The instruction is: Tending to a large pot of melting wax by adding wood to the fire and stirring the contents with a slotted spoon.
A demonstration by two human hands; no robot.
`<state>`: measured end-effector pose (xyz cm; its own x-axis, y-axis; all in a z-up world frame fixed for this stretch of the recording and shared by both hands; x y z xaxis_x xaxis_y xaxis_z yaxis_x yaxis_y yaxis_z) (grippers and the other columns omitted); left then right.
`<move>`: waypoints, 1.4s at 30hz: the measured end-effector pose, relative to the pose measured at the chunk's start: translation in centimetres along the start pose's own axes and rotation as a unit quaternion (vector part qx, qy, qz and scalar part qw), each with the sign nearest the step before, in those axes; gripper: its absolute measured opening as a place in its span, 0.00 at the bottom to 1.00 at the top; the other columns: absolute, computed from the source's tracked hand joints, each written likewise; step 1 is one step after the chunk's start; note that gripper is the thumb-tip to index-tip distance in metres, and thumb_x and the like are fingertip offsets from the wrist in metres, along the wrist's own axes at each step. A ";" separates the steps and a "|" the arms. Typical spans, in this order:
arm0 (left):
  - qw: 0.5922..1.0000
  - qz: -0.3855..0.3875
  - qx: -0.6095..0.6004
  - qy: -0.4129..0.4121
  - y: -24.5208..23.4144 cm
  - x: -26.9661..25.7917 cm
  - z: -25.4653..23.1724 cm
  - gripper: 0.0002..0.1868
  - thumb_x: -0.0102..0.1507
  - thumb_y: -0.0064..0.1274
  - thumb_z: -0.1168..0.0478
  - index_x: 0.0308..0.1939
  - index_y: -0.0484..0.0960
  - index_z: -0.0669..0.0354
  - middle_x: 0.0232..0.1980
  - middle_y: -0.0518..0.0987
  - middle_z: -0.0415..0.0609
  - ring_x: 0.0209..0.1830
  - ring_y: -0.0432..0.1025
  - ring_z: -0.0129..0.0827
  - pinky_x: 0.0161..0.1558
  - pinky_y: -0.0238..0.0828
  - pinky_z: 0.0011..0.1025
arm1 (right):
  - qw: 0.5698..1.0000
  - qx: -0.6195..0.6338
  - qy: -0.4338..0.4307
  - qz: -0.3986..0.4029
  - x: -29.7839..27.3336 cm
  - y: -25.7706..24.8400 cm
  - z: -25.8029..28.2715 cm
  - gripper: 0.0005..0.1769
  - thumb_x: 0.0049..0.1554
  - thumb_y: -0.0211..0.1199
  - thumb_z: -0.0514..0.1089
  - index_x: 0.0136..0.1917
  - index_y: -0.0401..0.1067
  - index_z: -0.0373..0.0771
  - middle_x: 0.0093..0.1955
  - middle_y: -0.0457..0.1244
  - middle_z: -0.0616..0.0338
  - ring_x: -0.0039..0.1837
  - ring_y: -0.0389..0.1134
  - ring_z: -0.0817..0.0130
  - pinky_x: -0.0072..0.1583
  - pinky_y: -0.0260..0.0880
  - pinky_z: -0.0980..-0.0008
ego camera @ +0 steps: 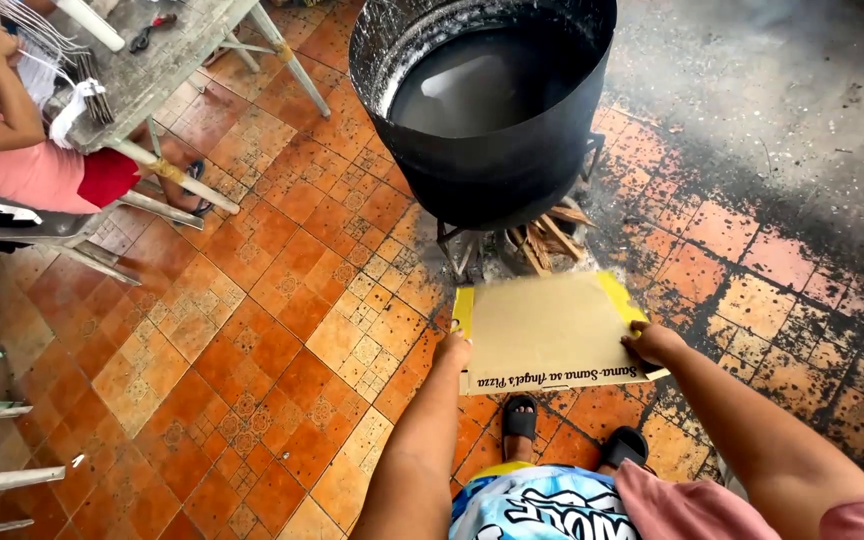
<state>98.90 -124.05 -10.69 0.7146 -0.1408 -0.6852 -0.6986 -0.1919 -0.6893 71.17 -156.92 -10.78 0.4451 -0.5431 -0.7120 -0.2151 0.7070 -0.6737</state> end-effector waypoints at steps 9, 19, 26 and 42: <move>0.993 0.050 0.084 0.072 0.1 3.1 0.4 0.28 0.66 0.45 0.48 0.71 0.74 0.38 0.70 0.73 0.64 0.71 0.70 0.48 0.69 0.68 0.46 | 0.998 0.030 -0.012 0.051 0.3 3.6 0.0 0.42 0.54 0.63 0.73 0.73 0.73 0.48 0.67 0.67 0.28 0.70 0.69 0.39 0.70 0.68 0.49; 0.989 0.105 -0.038 0.093 -2.1 5.2 -0.8 0.31 0.66 0.50 0.55 0.75 0.70 0.50 0.73 0.66 0.72 0.75 0.63 0.56 0.69 0.64 0.48 | 0.988 0.142 0.048 -0.025 -0.3 0.9 1.2 0.42 0.53 0.71 0.66 0.76 0.70 0.50 0.66 0.68 0.31 0.67 0.71 0.40 0.67 0.70 0.50; 0.915 0.099 -0.388 0.051 -5.2 4.4 1.2 0.49 0.56 0.72 0.60 0.76 0.60 0.58 0.73 0.67 0.67 0.73 0.64 0.54 0.67 0.68 0.49 | 0.857 0.497 0.125 -0.054 -4.5 -2.7 2.0 0.59 0.49 0.78 0.48 0.85 0.48 0.47 0.72 0.56 0.24 0.66 0.64 0.32 0.63 0.65 0.40; 0.973 0.010 -0.175 0.151 -7.0 2.8 -0.4 0.23 0.64 0.58 0.45 0.65 0.78 0.19 0.55 0.86 0.40 0.51 0.81 0.34 0.47 0.81 0.28 | 0.956 0.277 0.052 -0.081 -4.9 -1.3 2.5 0.34 0.55 0.70 0.65 0.74 0.68 0.72 0.76 0.62 0.45 0.74 0.63 0.40 0.70 0.65 0.47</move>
<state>105.80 -123.51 -7.73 0.7161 -0.4159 -0.5606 -0.6952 -0.4973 -0.5191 71.45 -154.01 -5.89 0.3381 -0.6880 -0.6422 0.3563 0.7251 -0.5893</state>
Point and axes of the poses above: each hand's wrist, its own x-axis towards the middle knuckle, its own y-axis out of the palm, z = x × y, the point moved 6 cm from there along x, towards the middle knuckle
